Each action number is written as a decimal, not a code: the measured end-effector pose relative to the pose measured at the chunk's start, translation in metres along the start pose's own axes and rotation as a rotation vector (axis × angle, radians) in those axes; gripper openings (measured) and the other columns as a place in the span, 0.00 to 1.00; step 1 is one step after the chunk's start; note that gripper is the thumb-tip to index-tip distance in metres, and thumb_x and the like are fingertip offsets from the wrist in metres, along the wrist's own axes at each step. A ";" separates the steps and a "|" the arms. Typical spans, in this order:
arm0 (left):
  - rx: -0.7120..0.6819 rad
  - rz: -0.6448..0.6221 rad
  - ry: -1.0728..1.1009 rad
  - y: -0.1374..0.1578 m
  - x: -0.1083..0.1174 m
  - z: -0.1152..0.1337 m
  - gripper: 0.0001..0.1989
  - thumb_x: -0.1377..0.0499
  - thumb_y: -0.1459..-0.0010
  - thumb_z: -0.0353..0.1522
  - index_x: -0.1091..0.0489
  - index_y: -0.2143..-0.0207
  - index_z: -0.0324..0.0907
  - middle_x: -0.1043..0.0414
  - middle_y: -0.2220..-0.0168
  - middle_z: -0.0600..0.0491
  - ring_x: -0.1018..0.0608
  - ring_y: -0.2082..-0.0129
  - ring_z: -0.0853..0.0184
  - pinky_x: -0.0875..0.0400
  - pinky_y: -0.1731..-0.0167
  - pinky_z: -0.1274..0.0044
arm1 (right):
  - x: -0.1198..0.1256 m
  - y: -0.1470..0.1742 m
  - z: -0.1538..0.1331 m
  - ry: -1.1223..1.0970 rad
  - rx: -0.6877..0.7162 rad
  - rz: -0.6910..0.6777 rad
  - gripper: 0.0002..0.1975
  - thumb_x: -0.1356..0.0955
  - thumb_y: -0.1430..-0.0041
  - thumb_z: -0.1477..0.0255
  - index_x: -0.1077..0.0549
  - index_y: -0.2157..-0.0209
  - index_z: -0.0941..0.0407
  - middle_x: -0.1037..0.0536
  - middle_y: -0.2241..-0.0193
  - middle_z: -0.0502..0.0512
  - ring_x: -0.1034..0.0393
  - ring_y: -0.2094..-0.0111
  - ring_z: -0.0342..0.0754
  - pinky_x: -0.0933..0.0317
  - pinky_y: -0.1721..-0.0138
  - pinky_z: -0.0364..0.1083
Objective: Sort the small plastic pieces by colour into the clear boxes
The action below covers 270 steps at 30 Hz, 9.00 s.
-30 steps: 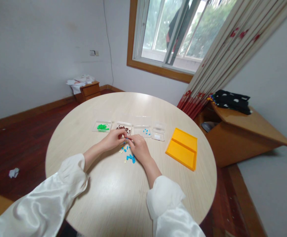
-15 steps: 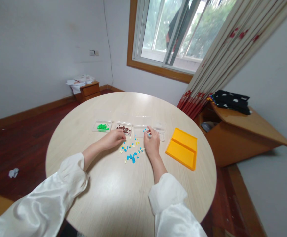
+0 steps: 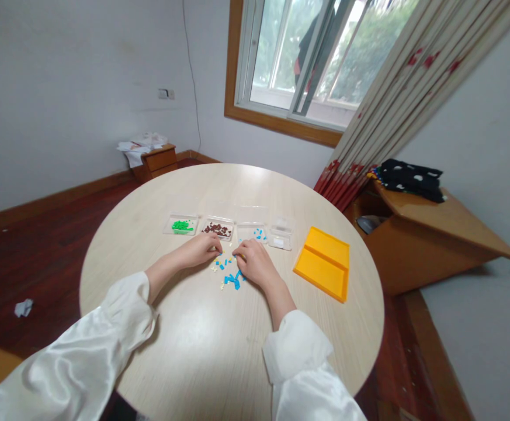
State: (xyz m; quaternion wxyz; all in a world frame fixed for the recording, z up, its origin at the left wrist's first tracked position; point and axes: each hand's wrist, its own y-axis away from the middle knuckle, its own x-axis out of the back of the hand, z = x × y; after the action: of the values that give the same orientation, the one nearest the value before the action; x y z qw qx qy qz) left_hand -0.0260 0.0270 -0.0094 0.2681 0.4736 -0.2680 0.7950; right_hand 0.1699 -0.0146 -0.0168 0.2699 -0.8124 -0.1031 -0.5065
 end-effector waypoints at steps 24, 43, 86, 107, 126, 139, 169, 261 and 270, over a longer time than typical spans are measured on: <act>0.051 0.223 0.188 0.001 0.002 0.003 0.07 0.47 0.52 0.22 0.31 0.72 0.38 0.29 0.71 0.53 0.30 0.69 0.69 0.36 0.65 0.77 | 0.008 0.004 0.003 -0.172 -0.172 -0.066 0.08 0.34 0.51 0.80 0.23 0.72 0.56 0.22 0.72 0.54 0.31 0.71 0.45 0.39 0.66 0.44; 0.024 0.224 0.169 0.000 -0.001 0.001 0.07 0.47 0.46 0.27 0.30 0.66 0.38 0.29 0.67 0.50 0.29 0.68 0.68 0.35 0.64 0.76 | -0.002 -0.003 0.019 -0.359 -0.458 0.666 0.10 0.37 0.49 0.68 0.26 0.72 0.58 0.24 0.74 0.54 0.34 0.73 0.47 0.38 0.67 0.46; 0.199 0.246 0.659 -0.006 -0.006 0.010 0.04 0.45 0.53 0.23 0.34 0.72 0.37 0.35 0.76 0.58 0.35 0.77 0.75 0.40 0.73 0.81 | -0.005 -0.005 0.030 -0.550 -0.534 0.775 0.15 0.33 0.53 0.65 0.24 0.66 0.61 0.21 0.67 0.60 0.26 0.66 0.50 0.34 0.60 0.50; -0.039 -0.123 0.244 0.004 0.010 -0.001 0.06 0.40 0.57 0.24 0.25 0.74 0.37 0.30 0.73 0.53 0.31 0.70 0.70 0.37 0.66 0.80 | -0.004 0.000 -0.016 -0.191 0.012 -0.059 0.07 0.33 0.49 0.81 0.25 0.70 0.56 0.26 0.70 0.54 0.35 0.65 0.47 0.41 0.61 0.47; 0.016 -0.170 0.238 0.004 0.008 0.003 0.06 0.41 0.55 0.26 0.25 0.72 0.36 0.28 0.71 0.51 0.30 0.70 0.70 0.37 0.66 0.80 | -0.004 -0.004 0.022 -0.406 -0.505 0.667 0.11 0.35 0.51 0.66 0.26 0.71 0.59 0.23 0.75 0.55 0.32 0.73 0.46 0.37 0.68 0.45; 0.133 0.010 0.362 0.000 0.004 0.003 0.03 0.42 0.51 0.27 0.28 0.74 0.36 0.32 0.78 0.56 0.34 0.77 0.73 0.41 0.74 0.80 | -0.009 -0.005 0.004 -0.534 -0.333 0.424 0.10 0.35 0.49 0.68 0.24 0.68 0.57 0.21 0.69 0.56 0.29 0.70 0.47 0.35 0.66 0.47; 0.063 0.124 0.460 -0.001 0.002 0.015 0.03 0.39 0.54 0.28 0.31 0.74 0.37 0.37 0.77 0.58 0.38 0.77 0.74 0.45 0.75 0.80 | -0.005 -0.008 -0.005 -0.704 -0.396 0.466 0.08 0.32 0.55 0.67 0.27 0.74 0.57 0.23 0.75 0.54 0.29 0.72 0.46 0.34 0.66 0.47; -0.032 0.039 0.414 0.000 0.000 0.023 0.05 0.41 0.50 0.27 0.27 0.69 0.37 0.28 0.72 0.51 0.31 0.72 0.71 0.37 0.69 0.78 | 0.000 -0.004 0.020 -0.127 -0.501 0.618 0.14 0.36 0.46 0.64 0.24 0.65 0.58 0.23 0.71 0.57 0.34 0.68 0.49 0.43 0.59 0.50; -0.154 -0.193 0.404 0.005 -0.007 0.030 0.08 0.38 0.51 0.30 0.24 0.66 0.38 0.27 0.67 0.49 0.28 0.67 0.69 0.35 0.64 0.79 | -0.004 -0.007 0.018 -0.165 -0.395 0.522 0.16 0.38 0.45 0.67 0.24 0.62 0.60 0.22 0.69 0.59 0.33 0.69 0.49 0.41 0.61 0.49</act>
State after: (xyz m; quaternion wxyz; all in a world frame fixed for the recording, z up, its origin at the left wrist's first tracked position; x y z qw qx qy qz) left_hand -0.0085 0.0020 -0.0046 0.4265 0.3064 -0.2223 0.8215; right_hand 0.1793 0.0012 -0.0240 0.2186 -0.8863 0.1870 -0.3630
